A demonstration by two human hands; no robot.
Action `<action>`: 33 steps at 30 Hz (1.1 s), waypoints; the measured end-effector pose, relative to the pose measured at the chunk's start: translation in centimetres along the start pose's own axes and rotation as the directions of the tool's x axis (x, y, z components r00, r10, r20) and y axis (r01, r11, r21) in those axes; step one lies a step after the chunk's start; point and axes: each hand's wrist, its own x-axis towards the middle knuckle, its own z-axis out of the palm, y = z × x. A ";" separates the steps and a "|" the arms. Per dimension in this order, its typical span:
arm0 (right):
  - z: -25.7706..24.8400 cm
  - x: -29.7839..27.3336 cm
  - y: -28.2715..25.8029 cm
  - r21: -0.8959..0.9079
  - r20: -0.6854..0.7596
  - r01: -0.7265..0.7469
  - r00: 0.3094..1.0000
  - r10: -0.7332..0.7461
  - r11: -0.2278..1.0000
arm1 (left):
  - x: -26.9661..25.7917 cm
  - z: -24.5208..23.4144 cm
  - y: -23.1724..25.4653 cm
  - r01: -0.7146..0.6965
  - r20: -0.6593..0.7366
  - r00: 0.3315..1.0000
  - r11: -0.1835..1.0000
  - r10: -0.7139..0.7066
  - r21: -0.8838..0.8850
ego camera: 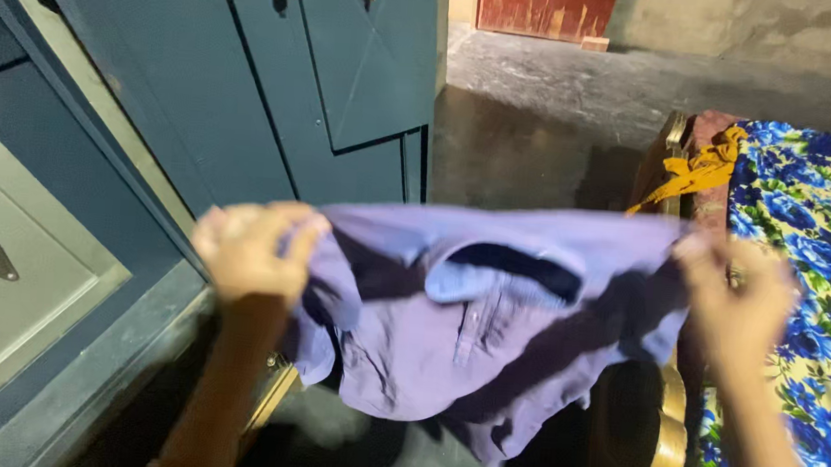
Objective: The person takes a t-shirt and a button-down shirt out of a locker, shakes them out over a bed, and سپس uses a cloth to wipe down the interior shelves of the locker.
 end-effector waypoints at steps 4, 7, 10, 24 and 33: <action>3.8 -5.7 0.2 -0.222 0.399 -0.330 0.828 0.394 0.918 | -3.6 2.8 -0.4 -0.026 0.241 0.971 0.995 0.001 0.098; 2.9 -3.3 0.0 -0.188 0.332 -0.232 0.900 0.284 0.954 | -1.0 2.3 0.1 -0.027 0.208 0.978 0.997 0.010 0.077; 0.1 1.1 -0.4 0.060 0.144 -0.196 0.972 0.185 0.979 | 2.9 0.0 0.6 -0.071 0.065 0.995 0.997 0.069 0.023; 1.9 -4.3 -3.3 0.042 0.119 -0.296 0.950 0.289 0.954 | -1.3 1.8 1.1 -0.179 0.019 0.984 0.973 0.178 0.145; 4.2 -7.2 -2.2 -0.086 0.331 -0.503 0.800 0.501 0.860 | -4.2 6.1 1.4 0.589 0.415 0.783 0.766 -0.462 -0.257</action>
